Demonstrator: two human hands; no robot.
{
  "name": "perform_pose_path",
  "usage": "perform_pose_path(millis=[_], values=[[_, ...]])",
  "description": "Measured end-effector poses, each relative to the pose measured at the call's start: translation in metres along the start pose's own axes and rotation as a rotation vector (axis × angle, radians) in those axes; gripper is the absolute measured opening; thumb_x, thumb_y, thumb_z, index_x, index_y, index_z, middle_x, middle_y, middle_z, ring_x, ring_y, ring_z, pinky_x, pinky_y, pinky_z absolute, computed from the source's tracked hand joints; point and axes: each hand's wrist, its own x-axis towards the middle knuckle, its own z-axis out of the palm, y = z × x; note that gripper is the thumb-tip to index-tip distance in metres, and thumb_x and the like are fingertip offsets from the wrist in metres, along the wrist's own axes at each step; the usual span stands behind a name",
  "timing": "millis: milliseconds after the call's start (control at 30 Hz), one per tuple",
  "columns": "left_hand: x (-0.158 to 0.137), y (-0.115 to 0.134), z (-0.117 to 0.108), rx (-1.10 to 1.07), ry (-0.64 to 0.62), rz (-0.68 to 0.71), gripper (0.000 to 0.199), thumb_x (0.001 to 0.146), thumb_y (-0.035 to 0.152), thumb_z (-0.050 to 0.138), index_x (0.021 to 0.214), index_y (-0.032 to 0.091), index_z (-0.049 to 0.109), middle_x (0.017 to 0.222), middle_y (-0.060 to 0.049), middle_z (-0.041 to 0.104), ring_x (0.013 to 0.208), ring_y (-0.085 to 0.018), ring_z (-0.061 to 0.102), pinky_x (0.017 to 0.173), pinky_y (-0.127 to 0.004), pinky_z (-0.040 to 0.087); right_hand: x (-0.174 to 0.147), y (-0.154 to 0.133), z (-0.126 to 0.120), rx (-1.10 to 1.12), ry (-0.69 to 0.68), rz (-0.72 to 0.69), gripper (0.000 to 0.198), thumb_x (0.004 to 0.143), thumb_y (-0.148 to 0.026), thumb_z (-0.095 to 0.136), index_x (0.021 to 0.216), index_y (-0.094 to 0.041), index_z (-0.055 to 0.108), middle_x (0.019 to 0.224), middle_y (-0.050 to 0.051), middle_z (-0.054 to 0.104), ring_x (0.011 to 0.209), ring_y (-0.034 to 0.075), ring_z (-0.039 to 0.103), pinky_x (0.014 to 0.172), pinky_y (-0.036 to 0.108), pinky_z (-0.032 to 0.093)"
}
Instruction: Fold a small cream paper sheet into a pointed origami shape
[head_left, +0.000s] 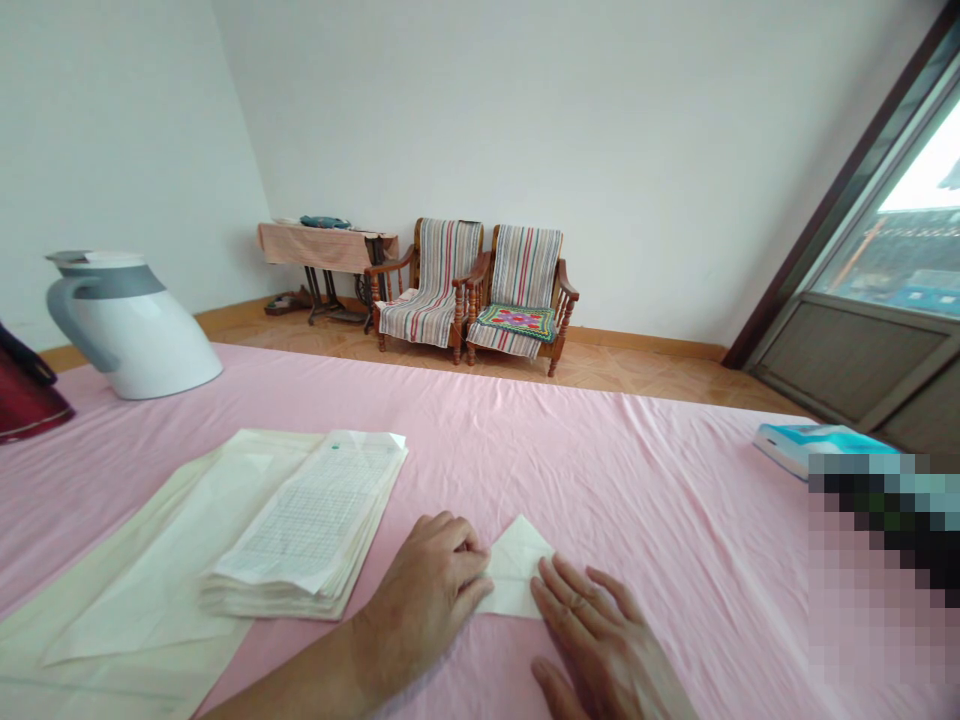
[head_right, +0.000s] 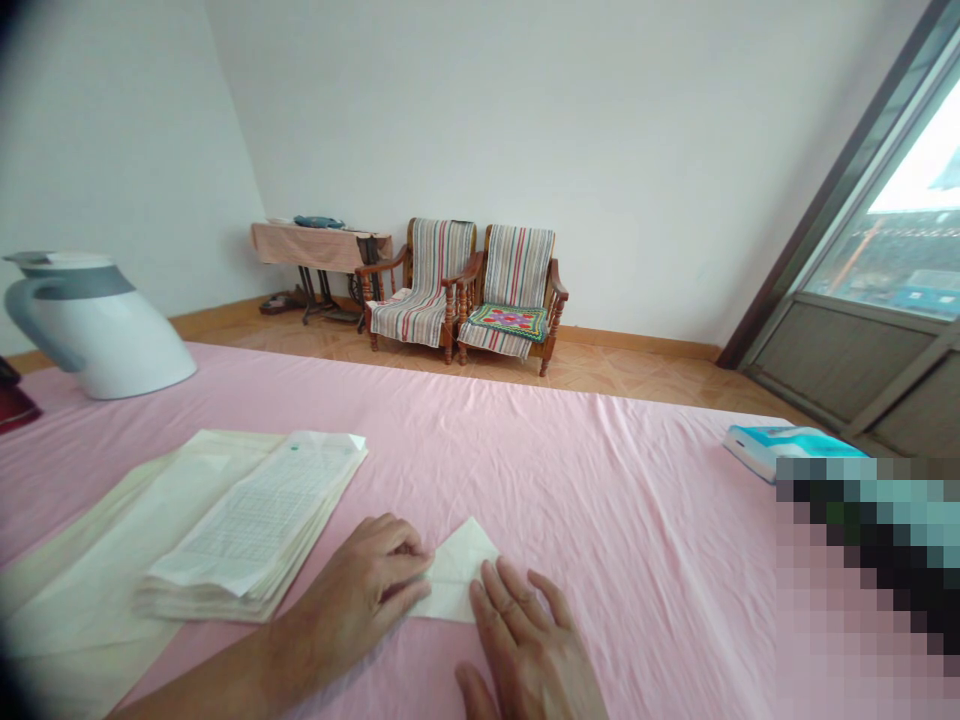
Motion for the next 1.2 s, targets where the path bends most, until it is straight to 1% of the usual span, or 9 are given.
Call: perform_pose_path(millis=[67, 233, 300, 467, 633, 800, 1033, 1100, 1200], values=[[-0.001, 0.000, -0.001, 0.012, -0.014, 0.030, 0.008, 0.080, 0.016, 0.075, 0.080, 0.017, 0.067, 0.092, -0.003, 0.064, 0.091, -0.021, 0.055, 0.082, -0.034, 0.039, 0.000, 0.001, -0.001, 0.002, 0.025, 0.013, 0.037, 0.076, -0.025, 0.058, 0.109, -0.012, 0.068, 0.109, 0.010, 0.072, 0.094, 0.026, 0.071, 0.076, 0.039, 0.057], [-0.002, 0.004, -0.008, 0.058, -0.102, 0.106, 0.029, 0.074, 0.041, 0.080, 0.082, 0.017, 0.065, 0.094, -0.004, 0.064, 0.094, -0.023, 0.054, 0.085, -0.037, 0.039, -0.003, 0.003, -0.001, 0.085, 0.103, 0.092, 0.029, 0.079, -0.021, 0.057, 0.106, -0.016, 0.066, 0.104, 0.008, 0.074, 0.089, 0.024, 0.072, 0.078, 0.038, 0.055], [-0.003, 0.006, -0.009, 0.080, -0.122, 0.127, 0.031, 0.074, 0.043, 0.080, 0.081, 0.017, 0.064, 0.094, -0.004, 0.064, 0.093, -0.023, 0.054, 0.084, -0.036, 0.039, -0.005, 0.004, 0.000, 0.121, 0.139, 0.132, 0.026, 0.079, -0.019, 0.056, 0.104, -0.017, 0.065, 0.101, 0.007, 0.075, 0.087, 0.023, 0.071, 0.079, 0.039, 0.054], [-0.006, 0.009, -0.007, 0.115, -0.133, 0.144, 0.020, 0.083, 0.033, 0.074, 0.083, 0.017, 0.061, 0.092, -0.003, 0.063, 0.092, -0.022, 0.052, 0.084, -0.035, 0.039, -0.008, 0.004, 0.003, 0.233, 0.188, 0.245, 0.023, 0.082, -0.019, 0.056, 0.104, -0.018, 0.061, 0.097, 0.008, 0.072, 0.084, 0.022, 0.068, 0.075, 0.035, 0.053], [-0.007, 0.008, -0.003, 0.100, -0.107, 0.166, 0.011, 0.089, 0.013, 0.062, 0.080, 0.017, 0.056, 0.088, -0.002, 0.062, 0.088, -0.019, 0.052, 0.082, -0.033, 0.038, -0.012, 0.003, 0.007, 0.326, 0.134, 0.345, 0.022, 0.085, -0.022, 0.056, 0.107, -0.020, 0.058, 0.097, 0.008, 0.068, 0.084, 0.022, 0.065, 0.071, 0.034, 0.052], [-0.005, 0.003, 0.001, 0.032, -0.055, 0.144, 0.018, 0.087, 0.005, 0.059, 0.076, 0.017, 0.053, 0.085, -0.001, 0.061, 0.084, -0.018, 0.051, 0.076, -0.031, 0.038, -0.012, 0.006, 0.009, 0.396, 0.073, 0.405, 0.017, 0.088, -0.020, 0.053, 0.104, -0.022, 0.056, 0.089, 0.005, 0.067, 0.079, 0.022, 0.064, 0.067, 0.034, 0.050], [-0.001, 0.000, 0.004, -0.070, 0.013, 0.070, 0.023, 0.080, -0.001, 0.059, 0.069, 0.017, 0.050, 0.074, 0.000, 0.057, 0.076, -0.017, 0.051, 0.069, -0.028, 0.036, -0.013, 0.008, 0.009, 0.438, 0.171, 0.452, 0.014, 0.089, -0.015, 0.050, 0.098, -0.022, 0.058, 0.082, 0.003, 0.066, 0.074, 0.019, 0.062, 0.065, 0.030, 0.048], [0.001, 0.000, 0.004, -0.100, 0.017, 0.046, 0.023, 0.079, -0.001, 0.058, 0.068, 0.017, 0.049, 0.072, 0.000, 0.057, 0.075, -0.016, 0.050, 0.068, -0.028, 0.035, -0.013, 0.009, 0.011, 0.464, 0.134, 0.491, 0.010, 0.089, -0.018, 0.050, 0.090, -0.023, 0.059, 0.081, 0.003, 0.065, 0.074, 0.019, 0.061, 0.065, 0.030, 0.047], [0.003, 0.000, 0.003, -0.146, 0.001, -0.025, 0.021, 0.077, 0.000, 0.059, 0.068, 0.017, 0.050, 0.072, 0.001, 0.056, 0.075, -0.016, 0.051, 0.067, -0.026, 0.034, -0.014, 0.009, 0.014, 0.522, 0.045, 0.569, 0.013, 0.090, -0.021, 0.051, 0.079, -0.023, 0.059, 0.083, 0.003, 0.064, 0.077, 0.020, 0.060, 0.067, 0.032, 0.045]])
